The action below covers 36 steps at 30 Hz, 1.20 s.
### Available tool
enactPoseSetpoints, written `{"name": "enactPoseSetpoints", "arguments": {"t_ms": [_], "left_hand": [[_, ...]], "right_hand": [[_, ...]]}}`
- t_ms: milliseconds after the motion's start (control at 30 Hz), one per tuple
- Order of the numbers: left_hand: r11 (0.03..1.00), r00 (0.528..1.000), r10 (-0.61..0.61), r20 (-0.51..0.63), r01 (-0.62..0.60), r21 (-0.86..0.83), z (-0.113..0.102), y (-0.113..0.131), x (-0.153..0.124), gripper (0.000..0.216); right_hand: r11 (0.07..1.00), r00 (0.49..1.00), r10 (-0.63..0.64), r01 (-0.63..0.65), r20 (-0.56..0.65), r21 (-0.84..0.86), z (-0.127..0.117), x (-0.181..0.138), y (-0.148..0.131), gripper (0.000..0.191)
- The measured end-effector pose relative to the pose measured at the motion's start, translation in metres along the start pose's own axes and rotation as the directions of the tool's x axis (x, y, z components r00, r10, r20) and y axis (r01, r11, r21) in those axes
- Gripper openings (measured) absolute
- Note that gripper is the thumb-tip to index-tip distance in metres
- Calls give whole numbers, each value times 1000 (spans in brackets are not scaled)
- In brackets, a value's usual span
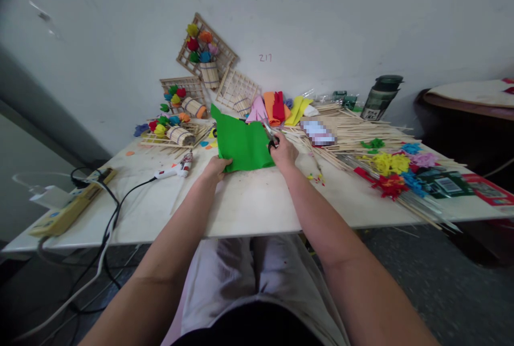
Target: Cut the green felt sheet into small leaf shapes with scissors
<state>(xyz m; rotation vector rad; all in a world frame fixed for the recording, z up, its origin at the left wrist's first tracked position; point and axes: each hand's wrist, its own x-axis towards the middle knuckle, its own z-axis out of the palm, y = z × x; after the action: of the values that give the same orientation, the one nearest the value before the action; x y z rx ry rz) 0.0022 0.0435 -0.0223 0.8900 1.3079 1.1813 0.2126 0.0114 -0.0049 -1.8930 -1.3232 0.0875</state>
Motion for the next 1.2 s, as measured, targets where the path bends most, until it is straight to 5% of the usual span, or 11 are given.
{"name": "enactPoseSetpoints", "arguments": {"t_ms": [167,300,400,667,1200], "left_hand": [[996,1000,-1,11,2,-93,2,3,-5,23],[992,1000,0,-21,-2,-127,5,5,-10,23],[991,1000,-1,-19,-2,-137,6,6,-12,24],[989,1000,-13,23,16,-145,3,10,-17,24],[987,998,-59,4,59,-148,5,15,-23,27]], "right_hand": [[998,999,-34,36,-32,59,-8,-2,-5,41],[964,978,-28,-28,205,264,-16,-8,-12,30],[881,909,-1,-197,417,431,-27,-15,-19,20],[842,778,-48,-306,626,444,-64,-27,-33,23],[693,309,13,-688,951,214,-79,-83,-13,38]]}}
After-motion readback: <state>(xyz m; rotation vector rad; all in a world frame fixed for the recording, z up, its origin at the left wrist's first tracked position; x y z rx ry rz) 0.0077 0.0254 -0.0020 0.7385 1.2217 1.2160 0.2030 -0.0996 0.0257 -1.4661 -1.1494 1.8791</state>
